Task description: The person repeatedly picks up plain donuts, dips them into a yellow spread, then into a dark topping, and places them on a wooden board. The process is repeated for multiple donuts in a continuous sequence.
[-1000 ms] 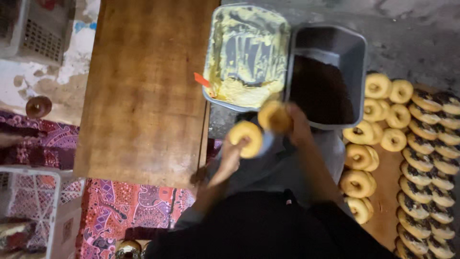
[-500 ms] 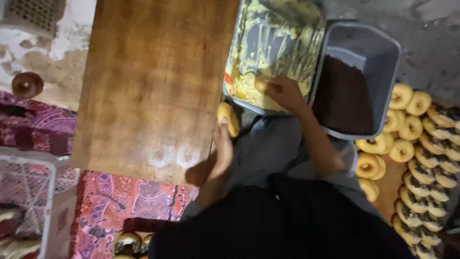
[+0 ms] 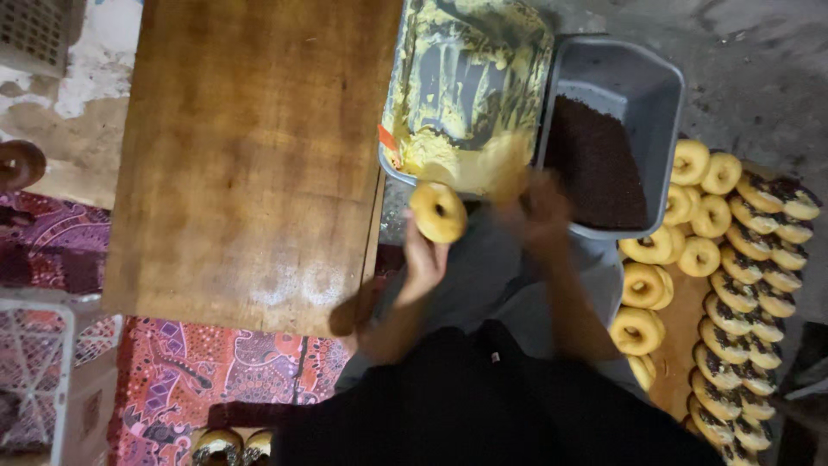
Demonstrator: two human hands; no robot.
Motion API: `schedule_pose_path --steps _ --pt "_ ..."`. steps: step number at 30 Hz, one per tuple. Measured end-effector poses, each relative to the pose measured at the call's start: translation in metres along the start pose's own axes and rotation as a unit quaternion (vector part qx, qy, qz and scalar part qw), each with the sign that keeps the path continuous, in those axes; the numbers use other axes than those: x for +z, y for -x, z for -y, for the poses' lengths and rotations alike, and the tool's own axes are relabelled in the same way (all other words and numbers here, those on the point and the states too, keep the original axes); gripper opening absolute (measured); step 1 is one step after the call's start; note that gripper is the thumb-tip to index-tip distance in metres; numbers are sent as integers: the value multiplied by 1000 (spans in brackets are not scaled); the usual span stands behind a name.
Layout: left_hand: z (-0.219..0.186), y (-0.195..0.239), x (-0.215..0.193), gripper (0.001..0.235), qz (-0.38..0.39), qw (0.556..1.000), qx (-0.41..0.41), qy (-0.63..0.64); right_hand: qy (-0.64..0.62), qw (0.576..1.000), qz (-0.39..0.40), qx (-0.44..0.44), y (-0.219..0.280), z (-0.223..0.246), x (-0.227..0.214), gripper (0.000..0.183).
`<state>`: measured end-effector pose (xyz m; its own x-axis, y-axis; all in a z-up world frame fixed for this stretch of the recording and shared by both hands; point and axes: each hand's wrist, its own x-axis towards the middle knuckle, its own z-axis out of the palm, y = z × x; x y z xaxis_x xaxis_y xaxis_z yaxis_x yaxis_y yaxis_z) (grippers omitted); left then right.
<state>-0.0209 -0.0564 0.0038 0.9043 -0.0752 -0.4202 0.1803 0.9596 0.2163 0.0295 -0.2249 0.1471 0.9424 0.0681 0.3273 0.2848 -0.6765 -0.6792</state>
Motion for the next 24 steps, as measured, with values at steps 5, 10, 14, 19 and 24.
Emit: schedule_pose_path --steps 5,10,14,19,24 --pt "-37 0 -6 62 -1 999 26 -36 -41 981 80 -173 25 -4 65 35" --pt "-49 5 -17 63 3 998 47 -39 -38 967 100 -233 -9 -31 97 38" --pt "-43 6 -25 59 -15 999 24 -31 169 968 157 -94 -34 -43 84 27" --pt "-46 -6 -26 62 36 999 5 6 -17 967 124 -221 -1 -2 79 38" --pt "-36 -7 -19 64 30 999 19 -24 40 991 50 -115 -13 -8 81 38"
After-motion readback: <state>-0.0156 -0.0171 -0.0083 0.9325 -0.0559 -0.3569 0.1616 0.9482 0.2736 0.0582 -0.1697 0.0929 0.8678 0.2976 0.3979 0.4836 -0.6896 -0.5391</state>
